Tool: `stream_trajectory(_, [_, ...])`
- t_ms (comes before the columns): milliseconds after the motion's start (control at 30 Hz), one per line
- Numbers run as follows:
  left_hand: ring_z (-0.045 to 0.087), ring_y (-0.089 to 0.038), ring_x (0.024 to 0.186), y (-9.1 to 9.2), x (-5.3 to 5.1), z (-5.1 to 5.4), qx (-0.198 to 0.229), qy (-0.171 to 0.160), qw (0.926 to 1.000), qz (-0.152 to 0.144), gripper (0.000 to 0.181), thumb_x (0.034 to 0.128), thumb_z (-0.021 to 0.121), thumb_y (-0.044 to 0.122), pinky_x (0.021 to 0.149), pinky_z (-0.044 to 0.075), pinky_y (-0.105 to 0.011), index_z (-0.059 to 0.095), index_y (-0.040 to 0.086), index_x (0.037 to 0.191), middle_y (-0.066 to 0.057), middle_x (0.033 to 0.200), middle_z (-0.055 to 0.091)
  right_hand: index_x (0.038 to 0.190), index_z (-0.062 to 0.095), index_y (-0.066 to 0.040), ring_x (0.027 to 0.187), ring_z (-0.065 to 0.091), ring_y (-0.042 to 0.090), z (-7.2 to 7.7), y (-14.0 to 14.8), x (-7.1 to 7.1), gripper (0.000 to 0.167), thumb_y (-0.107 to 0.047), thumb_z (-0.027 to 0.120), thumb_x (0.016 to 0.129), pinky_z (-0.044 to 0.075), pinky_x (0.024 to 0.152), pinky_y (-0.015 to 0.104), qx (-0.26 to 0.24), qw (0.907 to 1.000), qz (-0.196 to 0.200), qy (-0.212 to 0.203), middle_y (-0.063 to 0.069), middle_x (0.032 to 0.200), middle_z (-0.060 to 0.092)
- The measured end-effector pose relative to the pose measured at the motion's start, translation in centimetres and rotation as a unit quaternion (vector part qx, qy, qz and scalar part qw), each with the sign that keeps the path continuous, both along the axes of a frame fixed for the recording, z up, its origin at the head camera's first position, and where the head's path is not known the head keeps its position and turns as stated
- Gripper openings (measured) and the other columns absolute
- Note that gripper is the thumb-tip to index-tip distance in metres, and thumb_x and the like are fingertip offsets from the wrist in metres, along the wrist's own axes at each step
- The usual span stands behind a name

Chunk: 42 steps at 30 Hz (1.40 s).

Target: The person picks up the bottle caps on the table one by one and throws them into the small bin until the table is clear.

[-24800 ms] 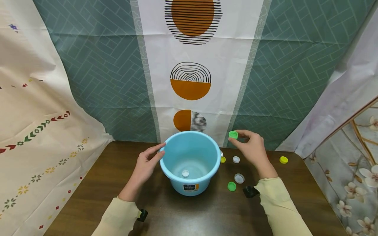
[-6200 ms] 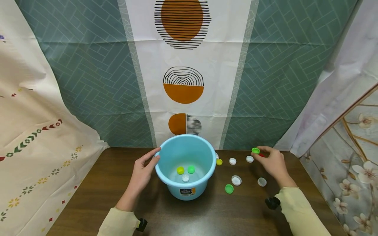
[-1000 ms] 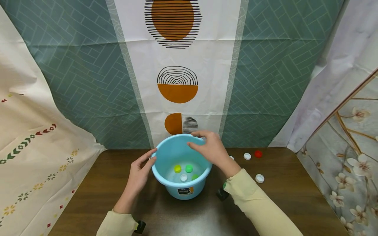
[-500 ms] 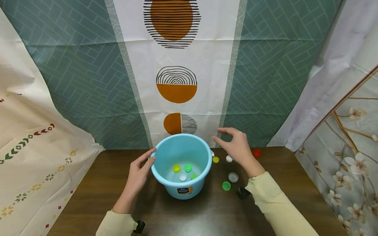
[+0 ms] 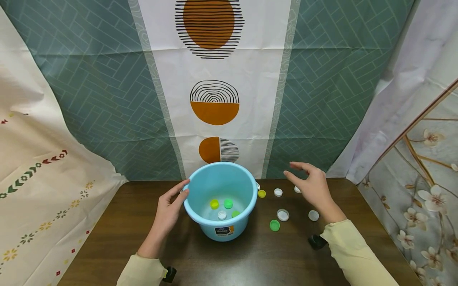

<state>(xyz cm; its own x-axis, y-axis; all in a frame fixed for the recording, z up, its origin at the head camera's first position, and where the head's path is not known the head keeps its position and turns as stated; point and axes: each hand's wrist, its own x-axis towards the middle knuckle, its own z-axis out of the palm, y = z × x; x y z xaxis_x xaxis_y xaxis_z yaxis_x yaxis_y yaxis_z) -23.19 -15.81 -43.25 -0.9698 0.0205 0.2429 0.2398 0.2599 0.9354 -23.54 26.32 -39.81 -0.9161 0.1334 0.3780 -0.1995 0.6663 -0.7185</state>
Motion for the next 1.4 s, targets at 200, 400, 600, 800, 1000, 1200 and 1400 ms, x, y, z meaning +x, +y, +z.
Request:
stream_trajectory(200, [0.050,-0.012,0.120,-0.1,0.0,-0.1,-0.007,0.000,1.0000,0.002,0.036,0.0914,0.057,0.040,0.087,0.045,-0.015,0.059,0.029,0.125,0.005,0.132,0.056,0.121,0.062,-0.024,0.113,0.056,0.020,-1.5,1.9,0.7,0.050,-0.052,0.066,0.080,0.049,0.077,0.018,0.019,0.9994,-0.030,-0.006,0.000,0.119,0.065])
stream_trajectory(400, [0.050,-0.011,0.120,-0.1,-0.2,-0.2,-0.002,0.001,1.0000,0.001,0.035,0.0914,0.058,0.039,0.087,0.046,-0.015,0.060,0.029,0.125,0.005,0.132,0.056,0.119,0.064,-0.019,0.110,0.059,0.024,-3.3,3.4,1.4,0.050,-0.050,0.066,0.081,0.049,0.082,0.027,0.031,0.9982,-0.052,-0.006,0.002,0.115,0.067])
stream_trajectory(600, [0.050,-0.012,0.120,0.1,0.0,0.3,0.007,-0.008,0.9999,-0.006,0.035,0.0917,0.059,0.036,0.086,0.046,-0.015,0.060,0.027,0.126,0.004,0.133,0.055,0.117,0.065,-0.018,0.111,0.057,0.027,-5.3,5.0,2.0,0.050,-0.051,0.067,0.080,0.044,0.089,0.049,0.018,0.9974,-0.066,-0.023,0.005,0.114,0.067])
stream_trajectory(800, [0.051,-0.016,0.120,0.5,1.1,2.2,0.015,-0.015,0.9997,-0.013,0.036,0.0917,0.060,0.031,0.085,0.047,-0.016,0.061,0.019,0.126,0.000,0.131,0.057,0.118,0.065,-0.016,0.113,0.056,0.031,-7.4,6.4,2.6,0.052,-0.051,0.067,0.080,0.043,0.089,0.052,0.033,0.9963,-0.065,-0.045,0.007,0.112,0.068])
stream_trajectory(1000, [0.051,-0.014,0.119,0.3,0.7,1.5,0.011,-0.012,0.9998,-0.011,0.036,0.0919,0.059,0.032,0.085,0.047,-0.016,0.060,0.021,0.126,0.000,0.132,0.057,0.127,0.058,-0.011,0.120,0.050,0.038,-9.1,7.8,3.2,0.064,-0.056,0.063,0.082,0.040,0.091,0.057,0.048,0.9922,-0.050,-0.104,0.013,0.123,0.062])
stream_trajectory(1200, [0.051,-0.011,0.118,0.1,-0.1,-0.1,0.005,-0.001,1.0000,0.000,0.034,0.0920,0.058,0.035,0.085,0.047,-0.016,0.059,0.029,0.126,0.003,0.131,0.056,0.134,0.050,-0.008,0.128,0.039,0.044,-10.4,9.1,3.7,0.079,-0.064,0.059,0.080,0.036,0.094,0.062,0.075,0.9829,-0.023,-0.167,0.019,0.136,0.051])
stream_trajectory(1400, [0.049,-0.011,0.118,0.1,-0.1,-0.1,0.002,0.001,1.0000,0.004,0.034,0.0920,0.058,0.038,0.086,0.045,-0.017,0.059,0.031,0.125,0.005,0.131,0.056,0.135,0.050,-0.010,0.128,0.038,0.045,-11.7,10.0,3.8,0.080,-0.065,0.061,0.077,0.036,0.095,0.062,0.097,0.9756,0.000,-0.197,0.019,0.137,0.049])
